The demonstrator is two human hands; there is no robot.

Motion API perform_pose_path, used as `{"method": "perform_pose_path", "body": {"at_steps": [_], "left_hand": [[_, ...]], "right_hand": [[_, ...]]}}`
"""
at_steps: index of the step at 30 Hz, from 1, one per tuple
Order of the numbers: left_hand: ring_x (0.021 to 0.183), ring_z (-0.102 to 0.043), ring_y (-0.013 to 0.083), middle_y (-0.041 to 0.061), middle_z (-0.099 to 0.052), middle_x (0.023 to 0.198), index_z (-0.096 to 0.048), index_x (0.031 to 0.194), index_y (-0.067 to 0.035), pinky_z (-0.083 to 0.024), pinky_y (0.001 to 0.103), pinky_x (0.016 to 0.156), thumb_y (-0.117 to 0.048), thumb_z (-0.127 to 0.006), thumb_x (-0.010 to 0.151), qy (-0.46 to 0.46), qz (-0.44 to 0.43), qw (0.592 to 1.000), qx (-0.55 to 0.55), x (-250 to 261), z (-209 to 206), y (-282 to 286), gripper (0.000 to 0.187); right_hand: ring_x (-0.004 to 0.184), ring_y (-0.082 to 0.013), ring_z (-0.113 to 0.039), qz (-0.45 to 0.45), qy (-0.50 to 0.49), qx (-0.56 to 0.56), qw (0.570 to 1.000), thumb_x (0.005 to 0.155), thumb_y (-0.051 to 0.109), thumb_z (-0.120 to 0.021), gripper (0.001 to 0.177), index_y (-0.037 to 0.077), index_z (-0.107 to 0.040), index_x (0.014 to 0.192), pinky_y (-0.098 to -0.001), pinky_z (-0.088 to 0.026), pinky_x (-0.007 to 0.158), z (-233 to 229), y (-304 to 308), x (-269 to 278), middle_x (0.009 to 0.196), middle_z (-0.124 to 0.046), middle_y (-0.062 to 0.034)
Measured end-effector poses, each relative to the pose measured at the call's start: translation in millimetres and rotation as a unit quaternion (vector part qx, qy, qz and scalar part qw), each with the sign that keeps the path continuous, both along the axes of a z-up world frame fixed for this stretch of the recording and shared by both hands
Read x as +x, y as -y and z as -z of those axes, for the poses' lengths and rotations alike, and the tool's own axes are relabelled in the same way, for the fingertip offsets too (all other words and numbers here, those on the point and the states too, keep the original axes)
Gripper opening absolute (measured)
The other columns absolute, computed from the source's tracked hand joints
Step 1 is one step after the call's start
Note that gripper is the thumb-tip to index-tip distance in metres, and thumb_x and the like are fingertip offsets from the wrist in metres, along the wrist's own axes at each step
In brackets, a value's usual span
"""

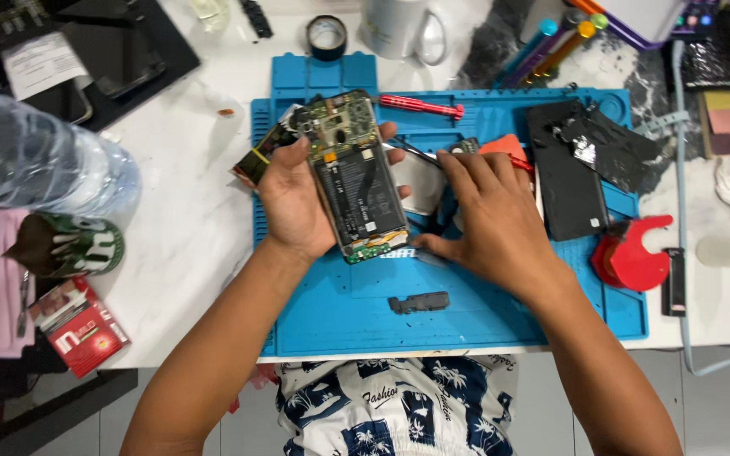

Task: The person disassembles a smartphone on a blue work mat, removing the back cover, disconnecting internal cables, and detaching the motherboard and battery. They handle the components by hand, placing removed parts on the mat.

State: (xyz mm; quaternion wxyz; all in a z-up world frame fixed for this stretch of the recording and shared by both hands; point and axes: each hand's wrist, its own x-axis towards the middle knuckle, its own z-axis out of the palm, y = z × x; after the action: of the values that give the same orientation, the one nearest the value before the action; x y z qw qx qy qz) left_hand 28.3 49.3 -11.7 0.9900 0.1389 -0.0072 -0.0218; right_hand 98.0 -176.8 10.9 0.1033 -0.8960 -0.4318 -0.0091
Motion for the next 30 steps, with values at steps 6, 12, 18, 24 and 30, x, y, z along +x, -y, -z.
{"method": "perform_pose_path", "body": {"at_steps": [6,12,18,24,30], "left_hand": [[0.126,-0.058,0.0432,0.029,-0.054,0.143,-0.044,0.148,0.002,-0.048,0.068,0.103,-0.036,-0.061,0.092,0.017,0.015,0.999,-0.028,0.5,5.9,1.3,0.071],[0.130,-0.056,0.0428,0.027,-0.053,0.144,-0.046,0.147,0.001,-0.047,0.067,0.106,-0.039,-0.061,0.092,0.026,0.019,0.999,-0.044,-1.2,5.6,0.2,0.069],[0.131,-0.055,0.0450,0.027,-0.052,0.146,-0.044,0.149,0.001,-0.047,0.068,0.106,-0.038,-0.063,0.090,0.020,0.016,0.999,-0.048,-1.0,8.0,0.5,0.073],[0.131,-0.055,0.0442,0.027,-0.052,0.147,-0.046,0.147,-0.002,-0.045,0.071,0.106,-0.039,-0.063,0.090,0.019,0.011,0.999,-0.046,-0.4,9.2,-1.3,0.071],[0.130,-0.053,0.0459,0.029,-0.050,0.147,-0.041,0.150,0.000,-0.043,0.072,0.107,-0.040,-0.064,0.085,-0.007,-0.003,0.999,-0.053,0.8,7.1,-3.8,0.080]], "right_hand": [[0.110,-0.0378,-0.053,0.019,0.027,0.002,0.999,0.066,0.041,-0.084,0.090,0.003,-0.053,0.142,-0.0512,-0.047,0.084,2.1,-8.6,-11.4,0.127,-0.060,-0.0160],[0.101,-0.0418,-0.051,0.028,0.038,0.040,0.998,0.070,0.034,-0.080,0.089,-0.005,-0.048,0.143,-0.0519,-0.046,0.085,2.2,-13.8,-20.3,0.116,-0.055,-0.0229],[0.101,-0.0392,-0.050,0.025,-0.009,0.091,0.996,0.074,0.032,-0.087,0.088,-0.006,-0.046,0.142,-0.0482,-0.045,0.083,2.1,-10.2,-20.2,0.113,-0.047,-0.0238],[0.102,-0.0359,-0.055,0.140,-0.144,0.071,0.977,0.073,0.033,-0.089,0.095,-0.004,-0.042,0.147,-0.0470,-0.050,0.079,0.4,-3.7,-19.2,0.121,-0.043,-0.0182],[0.088,-0.0257,-0.065,0.144,-0.132,0.228,0.954,0.097,-0.001,-0.067,0.032,-0.006,-0.065,0.128,-0.0365,-0.056,0.073,5.2,20.1,-12.4,0.116,-0.064,-0.0191]]}}
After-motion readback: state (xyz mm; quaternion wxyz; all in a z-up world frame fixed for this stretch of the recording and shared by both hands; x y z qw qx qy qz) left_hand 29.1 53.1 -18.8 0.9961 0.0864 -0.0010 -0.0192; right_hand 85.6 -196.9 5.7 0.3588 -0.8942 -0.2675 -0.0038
